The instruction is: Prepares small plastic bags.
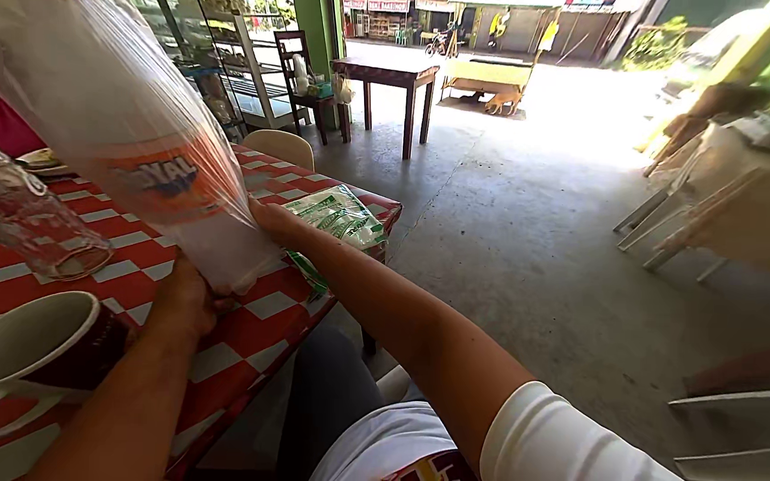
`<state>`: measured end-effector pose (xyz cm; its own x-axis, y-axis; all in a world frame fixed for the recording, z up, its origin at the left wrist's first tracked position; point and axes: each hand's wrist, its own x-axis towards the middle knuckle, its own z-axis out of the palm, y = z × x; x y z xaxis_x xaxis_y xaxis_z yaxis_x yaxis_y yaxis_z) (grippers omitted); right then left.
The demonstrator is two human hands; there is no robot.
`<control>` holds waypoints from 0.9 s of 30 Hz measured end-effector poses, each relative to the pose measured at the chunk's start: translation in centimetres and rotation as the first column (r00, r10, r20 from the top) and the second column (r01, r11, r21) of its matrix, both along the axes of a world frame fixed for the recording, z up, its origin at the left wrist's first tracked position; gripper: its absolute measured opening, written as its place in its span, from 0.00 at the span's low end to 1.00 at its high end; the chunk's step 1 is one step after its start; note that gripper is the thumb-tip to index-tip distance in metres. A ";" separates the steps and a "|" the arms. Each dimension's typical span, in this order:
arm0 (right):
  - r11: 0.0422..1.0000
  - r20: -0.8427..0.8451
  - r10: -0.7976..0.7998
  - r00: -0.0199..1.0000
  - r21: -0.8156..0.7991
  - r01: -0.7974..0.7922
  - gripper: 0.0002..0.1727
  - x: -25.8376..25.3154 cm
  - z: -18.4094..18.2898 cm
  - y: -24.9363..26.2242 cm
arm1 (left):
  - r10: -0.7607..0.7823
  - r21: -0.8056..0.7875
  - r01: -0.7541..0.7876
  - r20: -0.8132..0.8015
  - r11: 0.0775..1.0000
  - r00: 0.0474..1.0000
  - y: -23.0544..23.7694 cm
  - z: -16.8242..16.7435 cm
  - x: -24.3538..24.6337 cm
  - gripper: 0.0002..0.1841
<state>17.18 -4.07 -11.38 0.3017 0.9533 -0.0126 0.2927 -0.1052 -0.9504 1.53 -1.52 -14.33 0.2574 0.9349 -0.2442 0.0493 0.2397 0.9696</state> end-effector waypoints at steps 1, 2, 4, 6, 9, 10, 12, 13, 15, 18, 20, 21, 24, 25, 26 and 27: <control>1.000 0.012 -0.004 1.000 0.000 0.004 0.44 0.0 0.0 0.0 | 0.006 0.000 -0.006 -0.005 1.000 1.000 0.1 -0.1 0.0 0.25; 1.000 0.023 -0.006 1.000 -0.002 0.006 0.44 -0.1 0.0 -0.1 | 0.009 0.006 -0.009 -0.014 1.000 1.000 0.1 -0.1 0.0 0.26; 1.000 0.037 -0.024 0.999 -0.015 0.024 0.44 -0.4 0.1 -0.6 | 0.002 0.021 -0.001 -0.032 1.000 0.999 0.1 -0.3 -0.1 0.28; 0.999 0.051 -0.039 0.998 -0.031 0.041 0.43 -0.8 0.1 -1.4 | 0.000 0.030 0.002 -0.040 1.000 0.999 0.1 -0.4 -0.3 0.28; 0.995 0.083 -0.071 0.994 -0.067 0.077 0.44 -1.4 0.1 -2.5 | -0.006 0.048 0.008 -0.044 0.999 0.999 -0.2 -0.3 -0.4 0.28; 0.994 0.095 -0.080 0.992 -0.073 0.087 0.45 -1.4 0.0 -2.6 | -0.003 0.054 0.006 -0.048 0.999 0.999 -0.4 -0.2 -0.4 0.28; 0.993 0.105 -0.097 0.990 -0.062 0.103 0.45 -1.6 -0.2 -2.8 | 0.003 0.060 0.001 -0.062 0.998 0.998 -0.9 0.1 -0.3 0.27; 0.992 0.100 -0.105 0.989 -0.054 0.111 0.45 -1.6 -0.3 -2.8 | 0.013 0.059 -0.009 -0.065 0.998 0.998 -1.0 0.2 -0.2 0.27; 0.991 0.088 -0.118 0.989 -0.051 0.123 0.45 -1.7 -0.4 -2.6 | 0.025 0.043 -0.022 -0.076 0.999 0.997 -0.9 0.3 -0.2 0.28; 0.990 0.085 -0.132 0.988 -0.046 0.136 0.44 -1.6 -0.9 -2.2 | 0.047 0.037 -0.044 -0.081 0.998 0.996 -0.4 0.1 -0.2 0.28; 0.991 0.077 -0.125 0.989 -0.047 0.129 0.42 -1.4 -1.3 -2.0 | 0.051 0.022 -0.049 -0.090 0.999 0.995 -0.3 0.1 -0.4 0.28; 0.992 0.079 -0.111 0.991 -0.047 0.115 0.41 -1.2 -1.4 -2.0 | 0.051 0.017 -0.049 -0.094 0.999 0.994 -0.2 0.1 -0.5 0.28; 0.998 0.122 -0.051 0.991 -0.022 0.055 0.38 0.1 -0.9 -2.3 | 0.041 0.000 -0.041 -0.091 0.999 0.995 -0.2 0.4 -0.8 0.25; 1.000 0.160 -0.031 0.987 0.003 0.031 0.36 0.7 -0.7 -2.5 | 0.049 0.000 -0.049 -0.096 0.999 0.994 -0.3 0.6 -0.9 0.24; 0.999 0.198 -0.022 0.980 0.034 0.015 0.34 1.5 -0.4 -2.6 | 0.061 0.000 -0.062 -0.103 0.998 0.993 -0.5 0.8 -1.0 0.23; 0.998 0.237 -0.019 0.971 0.059 0.005 0.31 2.3 0.0 -3.0 | 0.074 0.001 -0.074 -0.111 0.997 0.991 -0.8 1.0 -1.0 0.23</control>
